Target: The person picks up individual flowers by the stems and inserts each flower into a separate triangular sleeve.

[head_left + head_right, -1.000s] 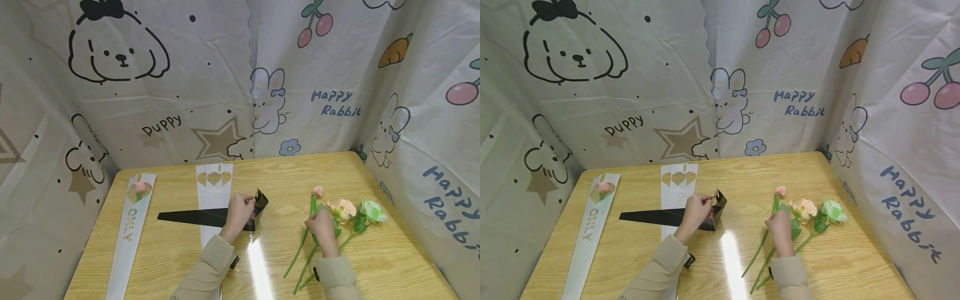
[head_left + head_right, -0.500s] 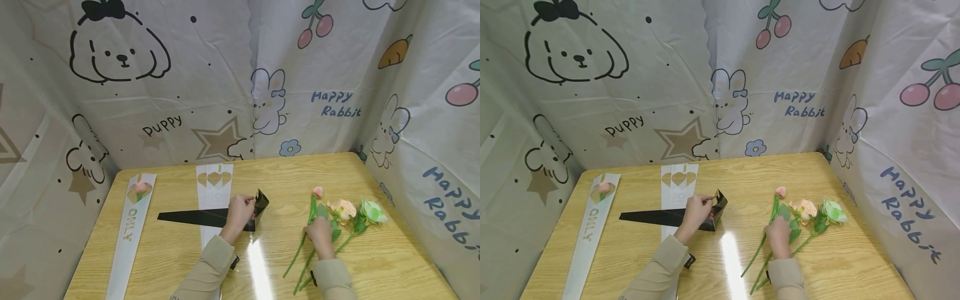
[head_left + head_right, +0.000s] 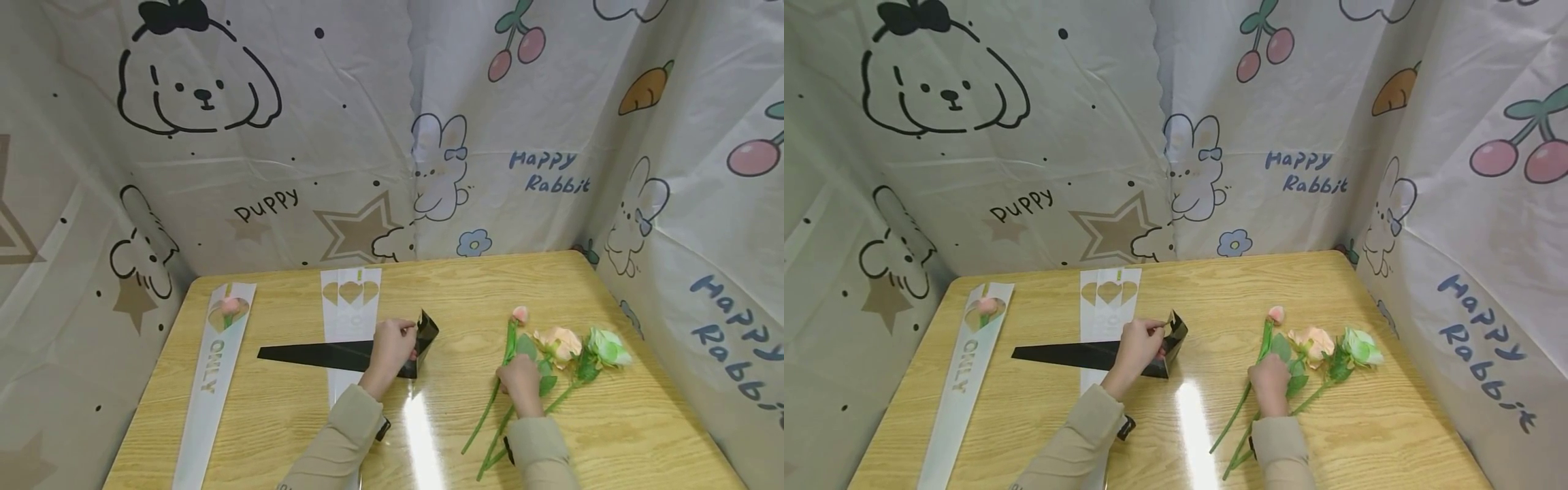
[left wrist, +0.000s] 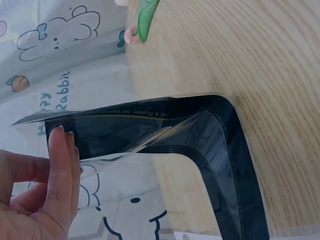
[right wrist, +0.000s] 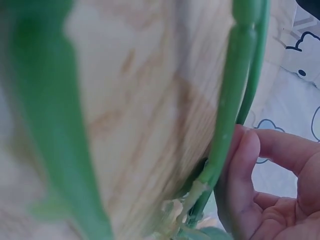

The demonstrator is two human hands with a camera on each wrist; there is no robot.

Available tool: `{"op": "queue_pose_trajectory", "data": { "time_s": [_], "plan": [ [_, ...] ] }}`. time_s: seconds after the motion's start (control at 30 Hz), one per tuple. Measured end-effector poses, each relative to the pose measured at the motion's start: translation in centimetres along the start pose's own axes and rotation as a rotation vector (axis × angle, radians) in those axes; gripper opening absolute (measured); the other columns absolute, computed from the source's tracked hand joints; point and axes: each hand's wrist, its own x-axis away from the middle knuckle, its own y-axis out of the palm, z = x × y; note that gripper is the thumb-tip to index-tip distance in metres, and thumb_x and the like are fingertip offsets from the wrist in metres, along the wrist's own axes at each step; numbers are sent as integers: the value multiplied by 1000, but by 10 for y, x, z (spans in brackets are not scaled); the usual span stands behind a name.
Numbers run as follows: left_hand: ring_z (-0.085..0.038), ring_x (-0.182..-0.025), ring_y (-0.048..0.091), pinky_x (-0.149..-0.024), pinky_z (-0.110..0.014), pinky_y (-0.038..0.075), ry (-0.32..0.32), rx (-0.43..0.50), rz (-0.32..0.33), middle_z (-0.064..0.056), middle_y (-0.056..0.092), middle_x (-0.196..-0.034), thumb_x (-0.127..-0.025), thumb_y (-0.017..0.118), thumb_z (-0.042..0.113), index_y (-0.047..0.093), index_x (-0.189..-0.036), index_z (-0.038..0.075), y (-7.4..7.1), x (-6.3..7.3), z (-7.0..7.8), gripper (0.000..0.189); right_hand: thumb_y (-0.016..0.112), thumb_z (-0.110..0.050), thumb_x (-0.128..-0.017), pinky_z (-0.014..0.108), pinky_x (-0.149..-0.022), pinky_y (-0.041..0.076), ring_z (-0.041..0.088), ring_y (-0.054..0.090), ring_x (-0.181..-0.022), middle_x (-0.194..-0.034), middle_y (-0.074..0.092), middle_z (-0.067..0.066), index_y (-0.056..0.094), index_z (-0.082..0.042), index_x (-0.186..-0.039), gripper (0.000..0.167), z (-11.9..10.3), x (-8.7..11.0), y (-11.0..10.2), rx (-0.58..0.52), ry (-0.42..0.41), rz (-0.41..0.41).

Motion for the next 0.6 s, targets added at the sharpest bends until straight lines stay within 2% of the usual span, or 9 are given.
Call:
{"op": "queue_pose_trajectory", "data": {
  "time_s": [0.27,0.37,0.6],
  "plan": [
    [-10,-41,56,-41,-21,49,-6,-14,3,-9,64,-64,-87,48,5,65,-105,-8,0,0,0,28,54,-3,-73,23,-41,38,12,48,-37,-40,50,1,59,1,-58,16,4,-2,-3,-79,22,-37],
    [-10,-40,56,-41,-21,49,1,-17,5,-10,64,-65,-87,48,5,65,-104,-8,0,0,0,28,55,-4,-72,22,-42,39,12,50,-39,-42,52,1,60,3,-61,14,4,-3,-5,-145,28,-53],
    [-11,-40,57,-42,-21,49,0,-11,3,-10,65,-67,-87,47,6,65,-105,-7,-1,1,1,28,56,0,-83,21,-53,53,9,60,-51,-58,59,4,57,15,-88,16,-4,-9,-10,-587,108,-152]
  ]
}}
